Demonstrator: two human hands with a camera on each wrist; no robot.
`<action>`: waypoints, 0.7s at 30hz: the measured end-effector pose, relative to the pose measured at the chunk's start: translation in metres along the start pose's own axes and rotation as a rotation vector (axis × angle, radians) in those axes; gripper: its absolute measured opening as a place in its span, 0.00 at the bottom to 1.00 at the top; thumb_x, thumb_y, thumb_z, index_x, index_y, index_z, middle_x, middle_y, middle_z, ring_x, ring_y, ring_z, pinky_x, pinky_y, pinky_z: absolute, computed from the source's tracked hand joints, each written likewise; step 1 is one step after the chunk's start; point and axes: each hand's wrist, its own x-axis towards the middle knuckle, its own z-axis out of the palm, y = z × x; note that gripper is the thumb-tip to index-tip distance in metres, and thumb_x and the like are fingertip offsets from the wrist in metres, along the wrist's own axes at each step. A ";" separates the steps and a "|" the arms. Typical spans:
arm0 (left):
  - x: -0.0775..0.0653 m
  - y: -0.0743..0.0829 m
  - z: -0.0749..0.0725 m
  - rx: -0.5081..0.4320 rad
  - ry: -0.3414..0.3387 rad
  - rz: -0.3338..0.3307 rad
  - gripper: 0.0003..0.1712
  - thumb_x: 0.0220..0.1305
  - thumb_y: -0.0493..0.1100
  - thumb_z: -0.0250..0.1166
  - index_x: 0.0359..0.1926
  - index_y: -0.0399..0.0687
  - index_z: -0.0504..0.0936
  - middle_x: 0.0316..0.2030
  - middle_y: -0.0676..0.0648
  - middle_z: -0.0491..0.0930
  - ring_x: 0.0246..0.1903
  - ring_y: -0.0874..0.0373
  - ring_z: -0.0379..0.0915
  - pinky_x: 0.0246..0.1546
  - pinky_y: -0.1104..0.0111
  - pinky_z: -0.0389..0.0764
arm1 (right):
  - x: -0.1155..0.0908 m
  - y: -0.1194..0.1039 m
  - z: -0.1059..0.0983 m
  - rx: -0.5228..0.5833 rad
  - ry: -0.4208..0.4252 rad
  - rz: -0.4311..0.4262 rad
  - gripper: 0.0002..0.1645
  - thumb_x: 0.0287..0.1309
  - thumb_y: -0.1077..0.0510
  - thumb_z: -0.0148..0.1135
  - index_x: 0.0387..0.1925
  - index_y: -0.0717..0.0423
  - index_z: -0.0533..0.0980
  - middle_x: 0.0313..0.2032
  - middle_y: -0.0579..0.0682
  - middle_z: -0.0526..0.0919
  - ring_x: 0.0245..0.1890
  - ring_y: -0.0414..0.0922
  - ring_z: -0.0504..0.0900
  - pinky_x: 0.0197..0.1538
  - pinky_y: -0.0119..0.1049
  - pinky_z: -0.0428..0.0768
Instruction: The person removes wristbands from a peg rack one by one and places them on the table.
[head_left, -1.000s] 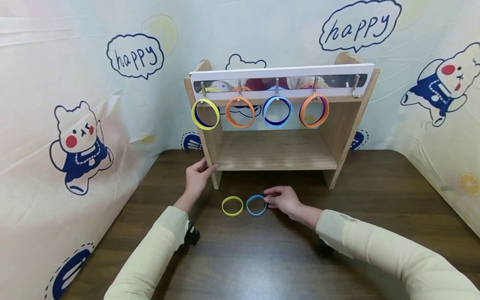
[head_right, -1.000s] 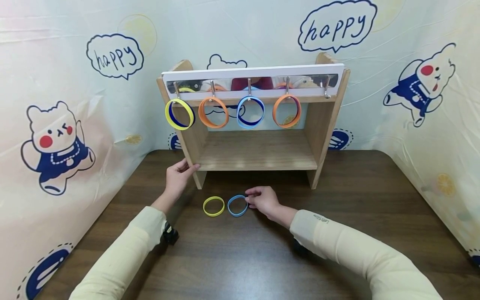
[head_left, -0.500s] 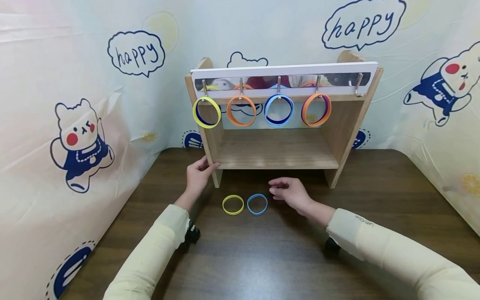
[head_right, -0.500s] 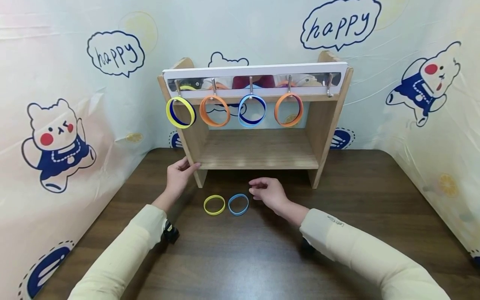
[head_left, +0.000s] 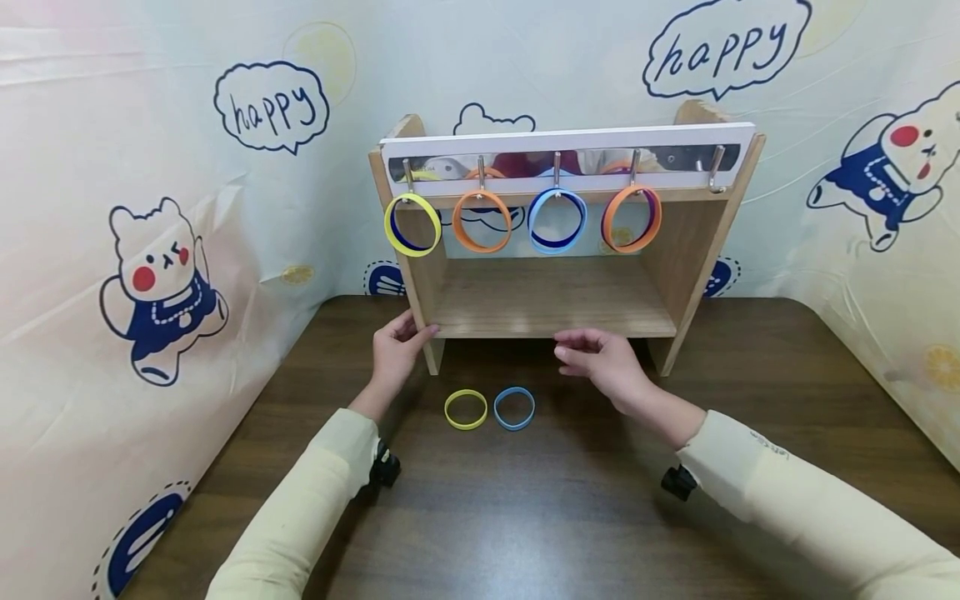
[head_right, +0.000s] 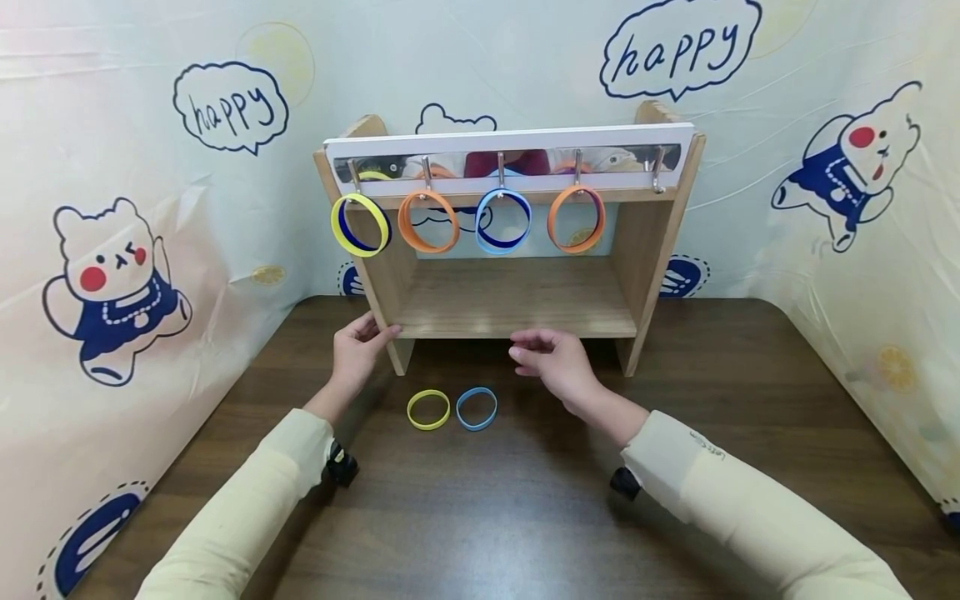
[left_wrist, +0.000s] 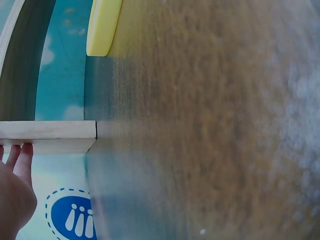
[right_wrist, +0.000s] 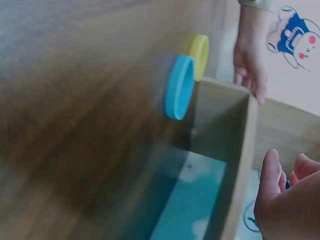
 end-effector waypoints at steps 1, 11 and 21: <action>0.000 0.000 0.000 -0.005 -0.002 -0.002 0.29 0.55 0.40 0.74 0.58 0.39 0.79 0.51 0.38 0.81 0.50 0.47 0.78 0.46 0.65 0.80 | 0.000 -0.003 -0.002 0.007 0.004 -0.002 0.21 0.61 0.67 0.63 0.55 0.71 0.74 0.47 0.59 0.77 0.42 0.45 0.80 0.46 0.41 0.82; -0.001 0.000 -0.001 -0.008 -0.014 0.004 0.29 0.56 0.40 0.74 0.59 0.39 0.79 0.52 0.37 0.80 0.51 0.43 0.77 0.48 0.61 0.80 | -0.004 -0.031 -0.024 0.012 0.070 -0.093 0.20 0.64 0.61 0.63 0.54 0.68 0.74 0.47 0.62 0.77 0.42 0.46 0.82 0.46 0.38 0.81; -0.002 -0.001 0.001 -0.005 -0.003 0.054 0.29 0.55 0.44 0.75 0.58 0.41 0.80 0.49 0.39 0.82 0.48 0.50 0.79 0.44 0.66 0.81 | -0.013 -0.063 -0.044 0.165 0.187 -0.203 0.16 0.60 0.58 0.66 0.48 0.60 0.78 0.39 0.53 0.82 0.37 0.43 0.85 0.43 0.36 0.82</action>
